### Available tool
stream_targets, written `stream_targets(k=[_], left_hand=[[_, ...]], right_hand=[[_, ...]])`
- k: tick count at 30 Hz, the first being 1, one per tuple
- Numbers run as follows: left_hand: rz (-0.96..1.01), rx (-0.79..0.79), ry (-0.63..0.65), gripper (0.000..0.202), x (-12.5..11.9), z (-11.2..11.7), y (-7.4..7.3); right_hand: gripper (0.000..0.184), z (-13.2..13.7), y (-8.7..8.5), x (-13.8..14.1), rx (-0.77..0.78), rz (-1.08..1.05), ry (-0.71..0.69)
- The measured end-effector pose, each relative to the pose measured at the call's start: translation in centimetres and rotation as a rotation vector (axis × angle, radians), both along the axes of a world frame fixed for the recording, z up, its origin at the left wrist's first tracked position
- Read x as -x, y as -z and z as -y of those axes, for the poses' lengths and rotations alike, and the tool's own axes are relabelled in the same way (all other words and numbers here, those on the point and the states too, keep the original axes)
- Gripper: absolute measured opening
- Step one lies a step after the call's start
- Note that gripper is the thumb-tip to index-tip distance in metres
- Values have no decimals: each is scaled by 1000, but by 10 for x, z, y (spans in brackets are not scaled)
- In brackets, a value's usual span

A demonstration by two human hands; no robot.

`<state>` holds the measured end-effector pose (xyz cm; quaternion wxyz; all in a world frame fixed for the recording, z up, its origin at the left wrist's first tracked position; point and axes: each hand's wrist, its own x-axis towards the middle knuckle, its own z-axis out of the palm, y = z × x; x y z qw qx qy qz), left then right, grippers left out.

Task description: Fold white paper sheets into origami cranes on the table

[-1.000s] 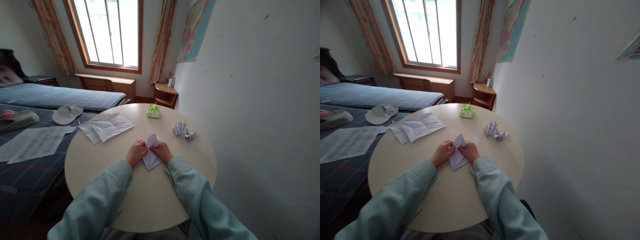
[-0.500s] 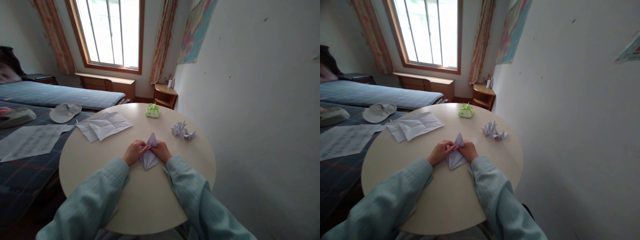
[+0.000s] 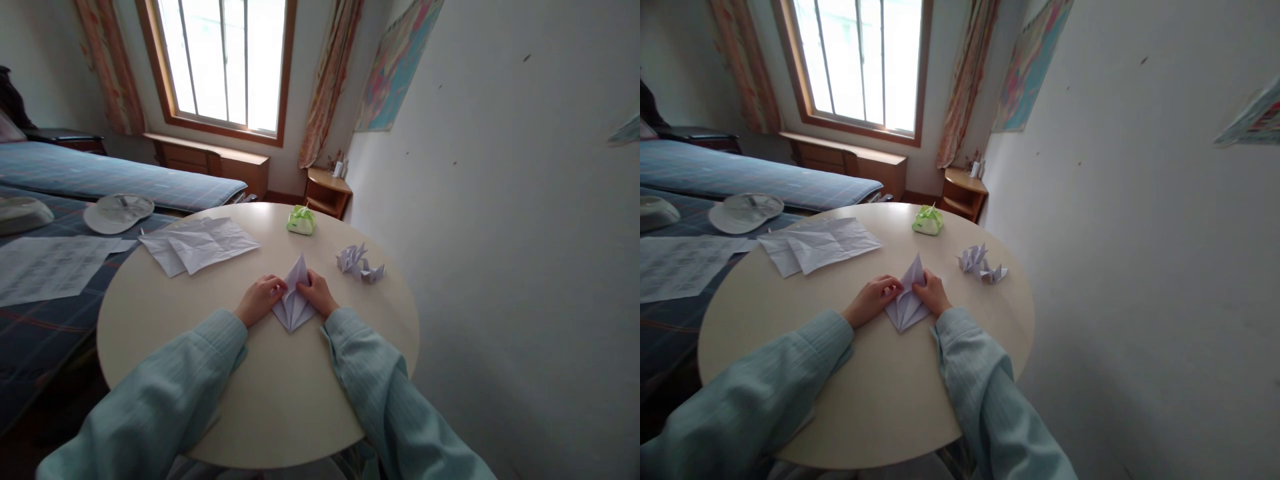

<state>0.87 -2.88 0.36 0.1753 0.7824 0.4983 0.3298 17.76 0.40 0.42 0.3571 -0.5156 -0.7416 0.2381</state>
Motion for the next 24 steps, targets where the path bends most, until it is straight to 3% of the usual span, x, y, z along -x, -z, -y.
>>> stream_targets(k=[8, 11, 17, 24], left_hand=[[-37, 12, -20, 13, 1, -1, 1], [-50, 10, -23, 13, 1, -1, 2], [-88, -27, -31, 12, 2, -2, 4], [-107, -80, 10, 15, 2, 0, 3]], right_hand=[[11, 2, 3, -1, 25, 5, -27], [3, 4, 2, 1, 34, 7, -40], [21, 7, 0, 2, 12, 54, -60], [20, 7, 0, 3, 9, 112, 41]])
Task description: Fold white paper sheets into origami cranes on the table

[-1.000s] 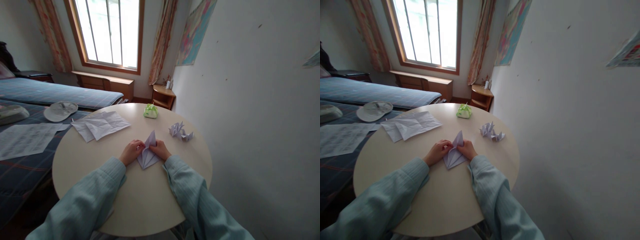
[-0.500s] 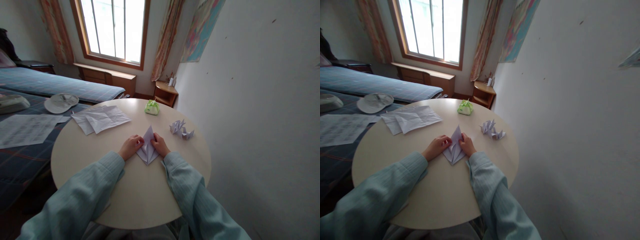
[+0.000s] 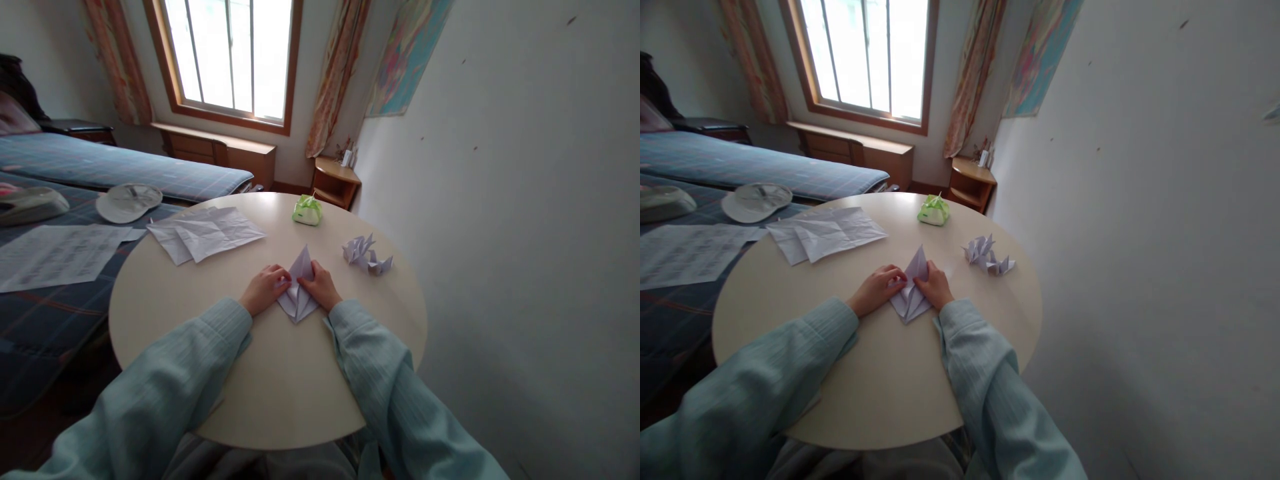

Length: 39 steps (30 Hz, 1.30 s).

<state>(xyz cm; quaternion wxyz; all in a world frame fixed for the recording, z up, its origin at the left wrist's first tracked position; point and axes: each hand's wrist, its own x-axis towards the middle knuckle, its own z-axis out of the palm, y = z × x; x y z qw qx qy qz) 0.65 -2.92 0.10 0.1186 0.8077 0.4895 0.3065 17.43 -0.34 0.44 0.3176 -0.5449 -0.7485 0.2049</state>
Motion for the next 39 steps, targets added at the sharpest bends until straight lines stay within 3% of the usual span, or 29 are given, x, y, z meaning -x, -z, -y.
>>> stream_targets(k=[8, 17, 24, 39], left_hand=[[25, -27, -17, 25, -3, 3, -7], [-9, -19, -88, 13, -1, 3, -5], [27, 8, -147, 11, 1, 1, -2], [86, -8, -94, 17, 1, 0, -1]], right_hand=[[24, 3, -4, 0, 1, 78, 276], [20, 6, -3, 3, -67, 71, 210], [21, 7, -7, 4, -46, 121, 286], [27, 8, -9, 4, -9, 152, 331]])
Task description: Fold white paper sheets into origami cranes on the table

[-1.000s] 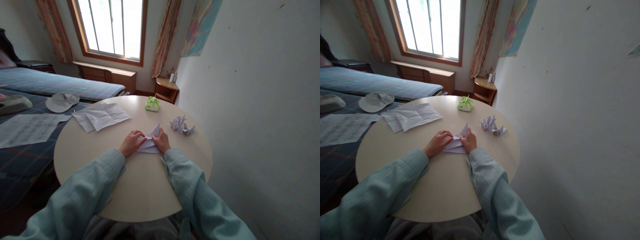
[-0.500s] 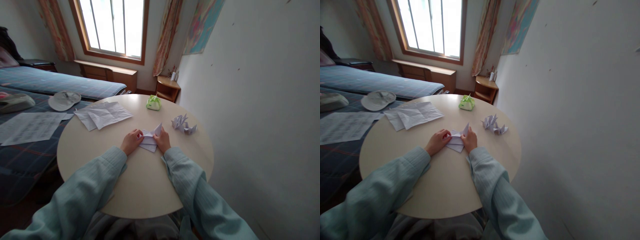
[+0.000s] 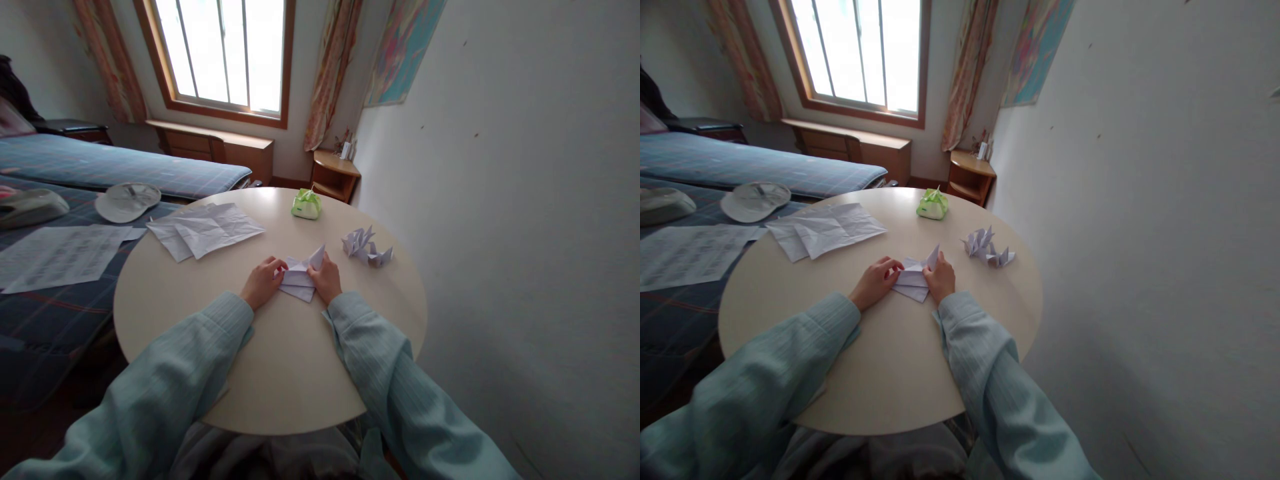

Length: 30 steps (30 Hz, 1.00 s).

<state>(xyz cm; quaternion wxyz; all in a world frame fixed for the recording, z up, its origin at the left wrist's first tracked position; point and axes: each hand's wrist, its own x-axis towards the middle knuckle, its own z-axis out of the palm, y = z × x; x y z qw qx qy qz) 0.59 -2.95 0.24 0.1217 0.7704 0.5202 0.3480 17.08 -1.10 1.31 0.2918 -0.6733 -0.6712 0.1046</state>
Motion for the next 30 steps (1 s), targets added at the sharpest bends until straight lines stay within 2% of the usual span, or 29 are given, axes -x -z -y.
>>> stream_targets(k=[6, 12, 17, 25, 30], left_hand=[[22, 4, 77, 23, 0, 0, 2], [13, 35, 129, 28, -1, 4, -2], [-23, 62, 120, 32, -3, 6, -5], [-55, -1, 144, 41, -1, 3, -2], [-49, 16, 138, 35, -3, 5, -5]], right_hand=[[27, 1, -1, 1, 28, 11, 4], [28, 3, -2, 1, 40, 37, -5], [29, 3, -2, 1, 56, 61, 12], [28, 2, -1, 1, 45, 36, 6], [26, 1, 0, 0, 24, 19, -13]])
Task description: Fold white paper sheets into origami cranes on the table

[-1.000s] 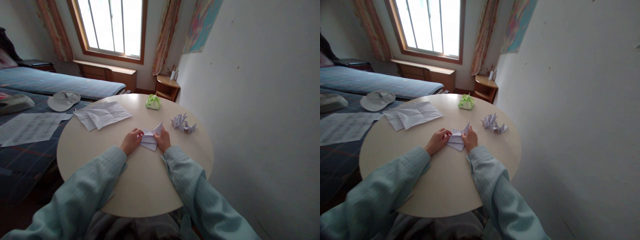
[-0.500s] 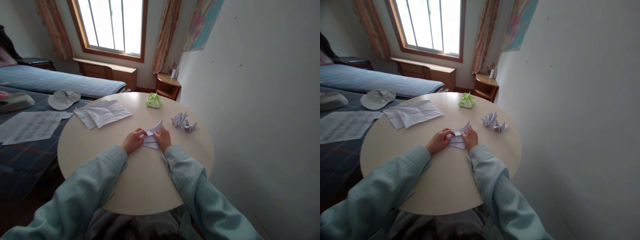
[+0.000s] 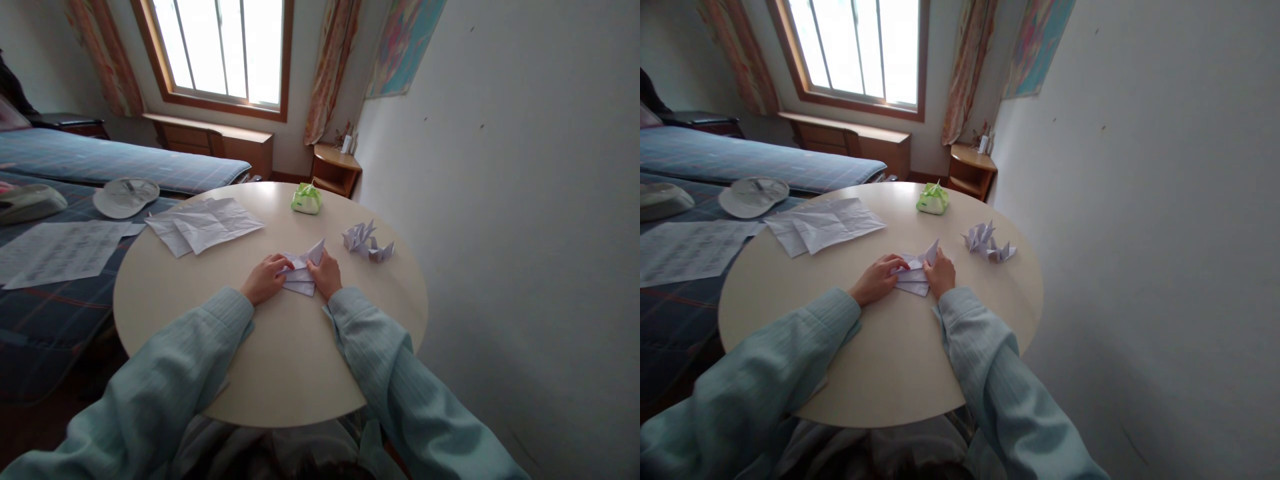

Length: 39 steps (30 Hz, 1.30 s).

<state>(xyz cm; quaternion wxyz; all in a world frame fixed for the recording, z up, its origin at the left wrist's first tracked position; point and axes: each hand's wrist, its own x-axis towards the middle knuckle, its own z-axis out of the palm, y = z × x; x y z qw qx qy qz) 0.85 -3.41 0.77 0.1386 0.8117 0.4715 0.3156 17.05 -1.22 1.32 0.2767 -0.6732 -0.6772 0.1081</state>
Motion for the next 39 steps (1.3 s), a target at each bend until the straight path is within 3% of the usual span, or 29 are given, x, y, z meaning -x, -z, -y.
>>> stream_targets(k=[12, 22, 39], left_hand=[[29, 10, -57, 22, 0, -2, 1], [40, -4, -88, 20, 0, -2, 2], [13, -42, -95, 17, 2, -6, 7]], right_hand=[[22, -1, 2, -2, -30, -52, -65], [14, -2, 8, 0, -86, -200, -335], [17, 0, 9, 2, -94, -177, -431]])
